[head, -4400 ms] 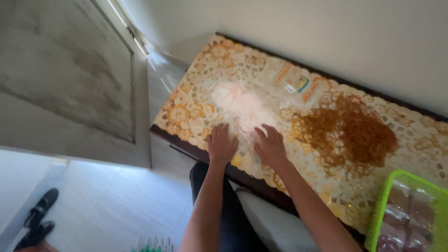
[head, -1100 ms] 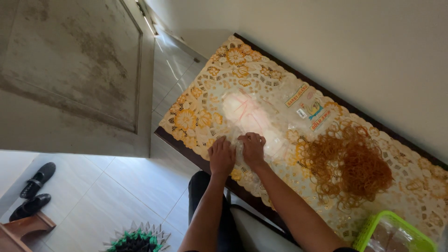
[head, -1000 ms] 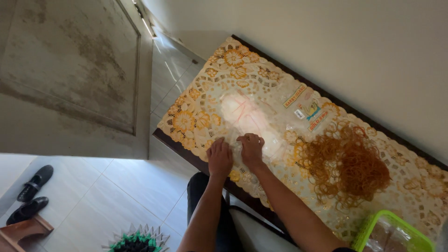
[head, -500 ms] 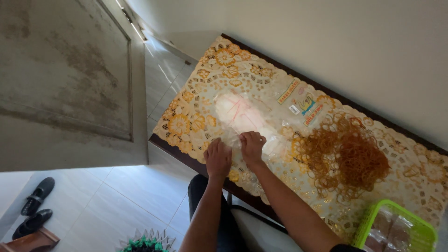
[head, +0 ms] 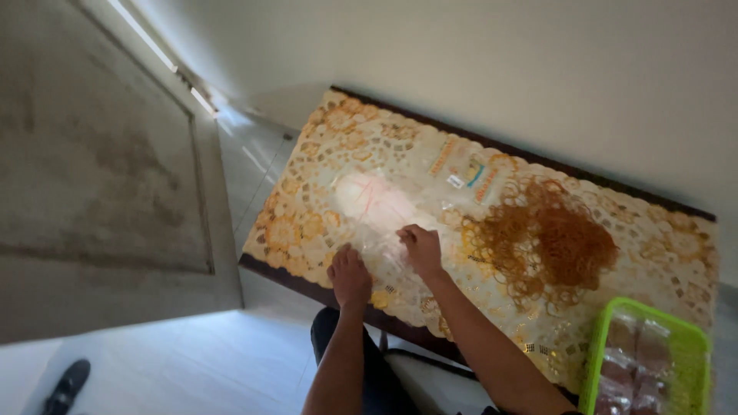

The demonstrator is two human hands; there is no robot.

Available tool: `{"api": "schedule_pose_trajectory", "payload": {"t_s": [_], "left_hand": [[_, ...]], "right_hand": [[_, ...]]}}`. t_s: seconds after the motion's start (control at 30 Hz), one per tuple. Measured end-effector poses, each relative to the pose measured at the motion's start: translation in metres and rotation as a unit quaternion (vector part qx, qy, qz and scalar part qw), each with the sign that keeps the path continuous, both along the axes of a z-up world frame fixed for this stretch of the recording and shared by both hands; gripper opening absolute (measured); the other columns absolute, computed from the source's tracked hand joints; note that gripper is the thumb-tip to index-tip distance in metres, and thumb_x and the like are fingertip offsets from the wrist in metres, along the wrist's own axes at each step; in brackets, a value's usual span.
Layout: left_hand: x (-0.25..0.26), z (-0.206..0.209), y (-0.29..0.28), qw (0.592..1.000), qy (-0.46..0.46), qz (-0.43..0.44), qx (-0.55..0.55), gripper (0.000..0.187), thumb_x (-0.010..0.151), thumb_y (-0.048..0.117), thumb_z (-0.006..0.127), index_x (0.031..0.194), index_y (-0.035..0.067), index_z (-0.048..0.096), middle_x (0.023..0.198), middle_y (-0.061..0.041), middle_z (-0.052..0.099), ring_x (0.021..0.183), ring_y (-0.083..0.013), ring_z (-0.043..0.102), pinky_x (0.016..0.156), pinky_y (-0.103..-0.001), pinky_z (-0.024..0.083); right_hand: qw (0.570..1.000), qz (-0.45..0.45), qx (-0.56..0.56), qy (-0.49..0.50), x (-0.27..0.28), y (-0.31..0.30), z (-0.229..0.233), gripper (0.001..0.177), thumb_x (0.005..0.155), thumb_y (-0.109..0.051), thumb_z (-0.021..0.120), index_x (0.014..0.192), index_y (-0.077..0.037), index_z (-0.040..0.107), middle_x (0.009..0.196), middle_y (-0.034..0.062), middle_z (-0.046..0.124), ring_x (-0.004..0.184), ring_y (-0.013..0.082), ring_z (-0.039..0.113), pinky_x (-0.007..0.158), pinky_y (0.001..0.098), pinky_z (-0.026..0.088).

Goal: Packaging rubber bands into small plastic bags and placing them into a basket

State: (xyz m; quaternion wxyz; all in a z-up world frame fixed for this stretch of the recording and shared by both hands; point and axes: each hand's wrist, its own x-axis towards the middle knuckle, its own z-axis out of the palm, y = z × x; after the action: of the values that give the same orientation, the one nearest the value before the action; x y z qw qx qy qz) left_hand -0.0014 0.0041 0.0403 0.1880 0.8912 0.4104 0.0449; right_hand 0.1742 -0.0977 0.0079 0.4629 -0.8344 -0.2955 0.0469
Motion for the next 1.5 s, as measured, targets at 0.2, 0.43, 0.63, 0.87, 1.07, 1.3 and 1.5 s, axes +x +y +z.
{"api": "schedule_pose_trajectory", "payload": {"t_s": [0.2, 0.43, 0.63, 0.87, 1.07, 1.3, 1.5], "left_hand": [[0.002, -0.016, -0.001, 0.999, -0.005, 0.026, 0.041, 0.044, 0.106, 0.045, 0.036, 0.125, 0.015, 0.061, 0.141, -0.011, 0.058, 0.137, -0.0300, 0.050, 0.108, -0.049, 0.040], [0.004, -0.028, 0.001, 0.987, -0.091, -0.028, 0.133, 0.028, 0.092, 0.034, 0.058, 0.116, 0.019, 0.058, 0.105, -0.006, 0.060, 0.103, -0.0291, 0.063, 0.084, -0.048, 0.054], [0.042, -0.018, -0.048, 0.975, -0.118, -0.011, 0.187, 0.049, 0.091, 0.042, 0.062, 0.135, 0.022, 0.052, 0.142, -0.002, 0.055, 0.127, -0.0213, 0.055, 0.099, -0.042, 0.043], [0.082, -0.010, -0.227, 0.884, -0.295, -0.355, 0.072, 0.045, 0.081, 0.038, 0.078, 0.116, 0.012, 0.070, 0.114, -0.011, 0.068, 0.107, -0.0343, 0.065, 0.091, -0.049, 0.049], [0.067, -0.021, -0.281, 0.874, -0.207, -0.417, 0.140, 0.034, 0.085, 0.048, 0.066, 0.112, 0.027, 0.066, 0.111, 0.003, 0.065, 0.100, -0.0207, 0.067, 0.085, -0.043, 0.053], [0.067, -0.031, -0.274, 0.862, -0.160, -0.453, 0.162, 0.018, 0.094, 0.042, 0.059, 0.098, 0.029, 0.070, 0.089, 0.005, 0.069, 0.083, -0.0176, 0.072, 0.077, -0.040, 0.056], [0.069, -0.033, -0.265, 0.866, -0.130, -0.481, 0.047, 0.024, 0.093, 0.041, 0.058, 0.111, 0.033, 0.071, 0.099, 0.007, 0.074, 0.094, -0.0187, 0.073, 0.086, -0.043, 0.056]], "right_hand": [[0.990, -0.084, -0.055, 0.098, 0.015, -0.088, 0.017, 0.024, 0.093, -0.051, 0.072, 0.101, -0.028, 0.074, 0.076, 0.0064, 0.075, 0.079, 0.0327, 0.074, 0.078, 0.0420, 0.056], [0.975, -0.158, -0.035, 0.149, -0.004, -0.191, 0.064, 0.027, 0.097, -0.037, 0.073, 0.102, -0.010, 0.075, 0.061, 0.0085, 0.068, 0.055, 0.0221, 0.070, 0.071, 0.0379, 0.056], [0.931, -0.200, 0.115, 0.283, -0.006, -0.266, 0.043, 0.050, 0.104, -0.032, 0.068, 0.130, 0.011, 0.063, 0.092, 0.0246, 0.074, 0.056, 0.0264, 0.071, 0.050, 0.0397, 0.060], [0.888, -0.243, 0.203, 0.332, -0.036, -0.307, 0.037, 0.042, 0.100, -0.013, 0.065, 0.132, 0.012, 0.058, 0.098, 0.0270, 0.067, 0.063, 0.0326, 0.074, 0.052, 0.0418, 0.061], [0.945, -0.218, 0.035, 0.243, -0.054, -0.321, 0.006, 0.032, 0.092, -0.020, 0.066, 0.121, -0.010, 0.078, 0.101, 0.0232, 0.077, 0.091, 0.0394, 0.073, 0.079, 0.0477, 0.057], [0.917, -0.177, 0.144, 0.328, -0.075, -0.325, -0.004, 0.035, 0.093, -0.017, 0.071, 0.125, -0.007, 0.077, 0.099, 0.0225, 0.077, 0.091, 0.0380, 0.074, 0.081, 0.0473, 0.058], [0.862, -0.202, 0.237, 0.400, -0.091, -0.323, 0.029, 0.044, 0.087, -0.023, 0.081, 0.125, -0.002, 0.074, 0.090, 0.0117, 0.076, 0.076, 0.0172, 0.071, 0.072, 0.0337, 0.060]]}}
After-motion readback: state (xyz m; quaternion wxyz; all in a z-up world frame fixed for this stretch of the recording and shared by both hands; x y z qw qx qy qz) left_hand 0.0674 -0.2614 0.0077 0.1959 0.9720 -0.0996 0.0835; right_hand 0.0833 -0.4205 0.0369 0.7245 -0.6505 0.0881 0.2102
